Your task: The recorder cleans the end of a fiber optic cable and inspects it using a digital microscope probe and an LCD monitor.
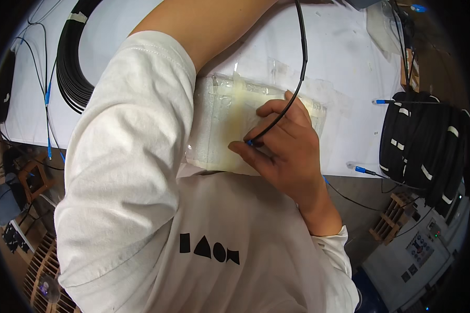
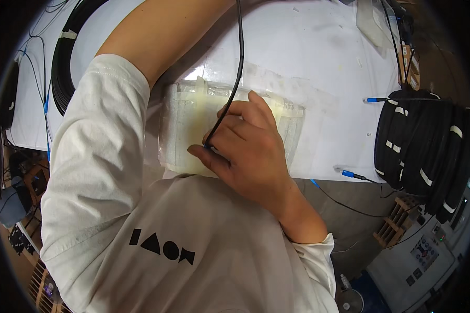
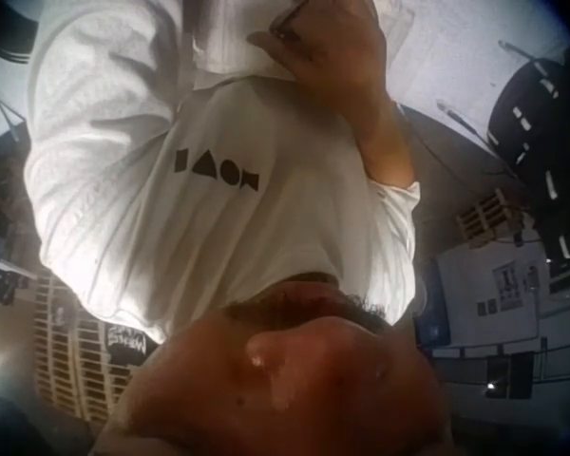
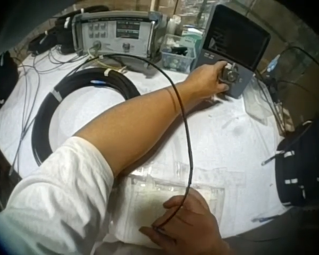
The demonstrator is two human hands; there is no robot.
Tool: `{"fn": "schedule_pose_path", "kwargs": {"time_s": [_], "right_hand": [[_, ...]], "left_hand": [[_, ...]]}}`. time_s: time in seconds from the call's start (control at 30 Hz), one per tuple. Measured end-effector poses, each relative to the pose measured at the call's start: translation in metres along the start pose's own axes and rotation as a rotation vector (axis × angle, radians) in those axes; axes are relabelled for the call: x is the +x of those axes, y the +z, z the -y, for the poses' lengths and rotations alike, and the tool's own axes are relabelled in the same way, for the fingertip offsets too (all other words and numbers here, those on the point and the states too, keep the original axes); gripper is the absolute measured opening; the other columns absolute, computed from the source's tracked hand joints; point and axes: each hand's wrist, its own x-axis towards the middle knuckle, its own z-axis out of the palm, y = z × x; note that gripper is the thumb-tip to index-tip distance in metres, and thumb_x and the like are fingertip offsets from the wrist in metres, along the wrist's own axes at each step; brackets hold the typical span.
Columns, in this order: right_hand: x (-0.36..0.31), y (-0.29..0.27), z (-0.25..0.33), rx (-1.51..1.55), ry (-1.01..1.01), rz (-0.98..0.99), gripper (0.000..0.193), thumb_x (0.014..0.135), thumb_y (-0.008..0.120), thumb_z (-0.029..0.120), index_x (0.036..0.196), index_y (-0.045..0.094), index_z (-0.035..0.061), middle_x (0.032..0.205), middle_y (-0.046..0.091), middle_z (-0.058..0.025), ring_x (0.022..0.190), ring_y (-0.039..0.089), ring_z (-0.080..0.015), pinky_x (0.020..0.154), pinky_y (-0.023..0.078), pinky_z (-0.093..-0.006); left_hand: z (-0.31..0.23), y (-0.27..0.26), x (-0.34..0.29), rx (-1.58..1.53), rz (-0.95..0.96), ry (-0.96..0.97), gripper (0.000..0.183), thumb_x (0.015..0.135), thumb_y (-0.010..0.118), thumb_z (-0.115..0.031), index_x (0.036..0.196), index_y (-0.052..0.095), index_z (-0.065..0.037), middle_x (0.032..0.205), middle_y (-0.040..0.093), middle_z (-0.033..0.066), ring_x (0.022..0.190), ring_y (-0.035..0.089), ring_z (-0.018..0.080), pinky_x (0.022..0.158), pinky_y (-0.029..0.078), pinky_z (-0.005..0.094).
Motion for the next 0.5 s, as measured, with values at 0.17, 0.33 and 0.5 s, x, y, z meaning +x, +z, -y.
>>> {"fn": "schedule_pose_path", "kwargs": {"time_s": [0.17, 0.33, 0.5], "right_hand": [[-0.012, -0.003, 0.002, 0.003, -0.017, 0.027, 0.027, 0.068, 0.093, 0.019, 0.073, 0.068, 0.0098, 0.07, 0.063, 0.0011, 0.093, 0.065, -0.0264, 0.107, 0.043, -0.0529], [-0.011, -0.003, 0.001, 0.038, -0.039, 0.035, 0.029, 0.068, 0.094, 0.02, 0.072, 0.067, 0.0104, 0.072, 0.064, 0.0022, 0.093, 0.066, -0.0261, 0.11, 0.042, -0.0541], [-0.004, 0.004, -0.003, -0.021, -0.001, -0.053, 0.028, 0.068, 0.093, 0.021, 0.073, 0.068, 0.0115, 0.074, 0.064, 0.0015, 0.092, 0.067, -0.0249, 0.11, 0.043, -0.0549]], "left_hand": [[-0.003, 0.001, 0.001, 0.027, 0.018, -0.033, 0.075, 0.088, 0.079, -0.025, 0.151, 0.045, -0.004, 0.129, 0.068, 0.0235, 0.12, 0.065, 0.038, 0.102, 0.051, 0.0442], [0.0, 0.001, 0.003, 0.035, 0.003, -0.012, 0.076, 0.088, 0.079, -0.026, 0.152, 0.044, -0.005, 0.131, 0.067, 0.0239, 0.122, 0.064, 0.0384, 0.103, 0.051, 0.0443], [0.0, 0.004, 0.002, 0.033, 0.0, -0.018, 0.076, 0.088, 0.079, -0.027, 0.152, 0.044, -0.005, 0.131, 0.066, 0.0241, 0.123, 0.063, 0.0388, 0.104, 0.05, 0.0445]]}}
